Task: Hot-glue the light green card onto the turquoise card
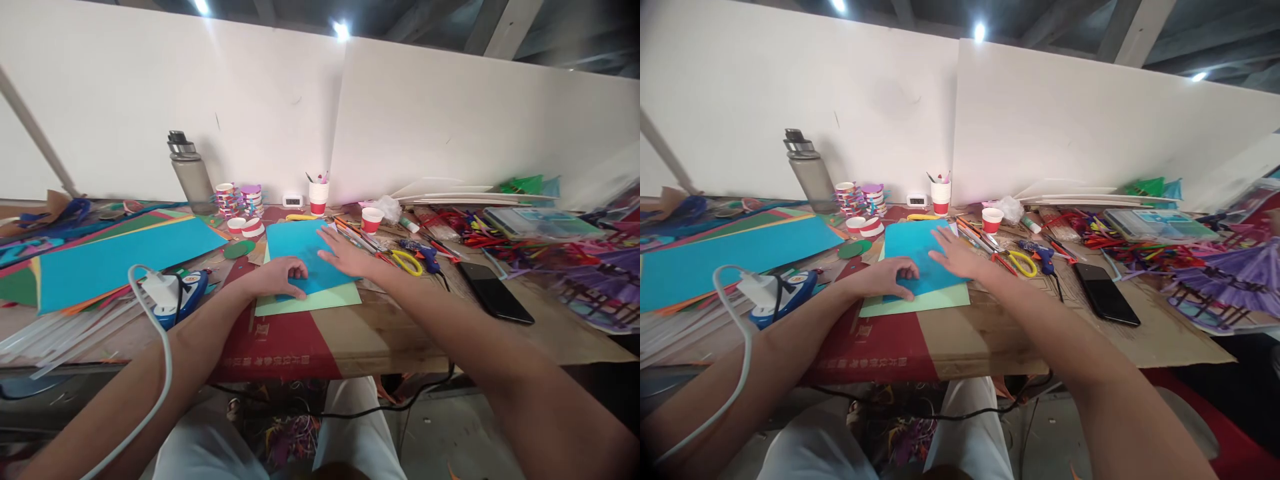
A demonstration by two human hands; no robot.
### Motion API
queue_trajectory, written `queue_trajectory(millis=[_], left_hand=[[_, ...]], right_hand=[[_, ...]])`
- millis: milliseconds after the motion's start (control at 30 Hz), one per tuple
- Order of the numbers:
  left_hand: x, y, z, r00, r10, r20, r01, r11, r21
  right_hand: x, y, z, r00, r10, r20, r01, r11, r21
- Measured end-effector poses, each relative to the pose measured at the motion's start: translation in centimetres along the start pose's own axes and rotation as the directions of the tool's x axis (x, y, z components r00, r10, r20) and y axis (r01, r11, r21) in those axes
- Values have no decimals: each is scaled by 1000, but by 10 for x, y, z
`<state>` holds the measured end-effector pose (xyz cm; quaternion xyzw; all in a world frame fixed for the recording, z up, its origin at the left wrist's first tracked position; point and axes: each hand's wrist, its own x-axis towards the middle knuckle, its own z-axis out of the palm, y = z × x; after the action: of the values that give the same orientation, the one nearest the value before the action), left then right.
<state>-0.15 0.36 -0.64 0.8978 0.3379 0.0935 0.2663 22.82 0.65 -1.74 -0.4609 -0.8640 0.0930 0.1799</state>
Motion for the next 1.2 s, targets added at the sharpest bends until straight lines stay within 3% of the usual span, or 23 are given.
queue_trajectory(millis=[67, 167, 300, 433, 567, 933, 1100, 1200], left_hand=[[2, 0, 5, 999, -14, -46, 15, 1000, 23], [3, -2, 16, 988, -51, -147, 76, 983, 167], [-1, -4, 27, 957, -64, -282, 182, 891, 416], [-3, -4, 31, 976, -78, -205, 175, 842, 510], [-2, -4, 31, 983, -142, -120, 184, 835, 519], [-17, 0, 25, 980, -185, -68, 194, 851, 488], [-35, 3, 9, 954, -298, -23, 275, 845, 459], [-23, 18, 1, 926, -370, -76, 367, 833, 413]], right_hand=[[7, -18, 11, 997, -37, -64, 37, 999, 12], [13, -39, 34, 1000, 0, -9, 0, 1000, 11], [12, -42, 48, 998, 56, 40, -56, 998, 2], [1, -30, 39, 995, -8, 102, 11, 1000, -27], [-18, -13, 26, 987, 76, 142, -61, 992, -108], [-30, -3, 22, 979, 133, 156, -100, 974, -201], [-29, -1, 24, 978, 147, 151, -114, 972, -207], [-28, -2, 25, 976, 150, 155, -115, 971, -212]])
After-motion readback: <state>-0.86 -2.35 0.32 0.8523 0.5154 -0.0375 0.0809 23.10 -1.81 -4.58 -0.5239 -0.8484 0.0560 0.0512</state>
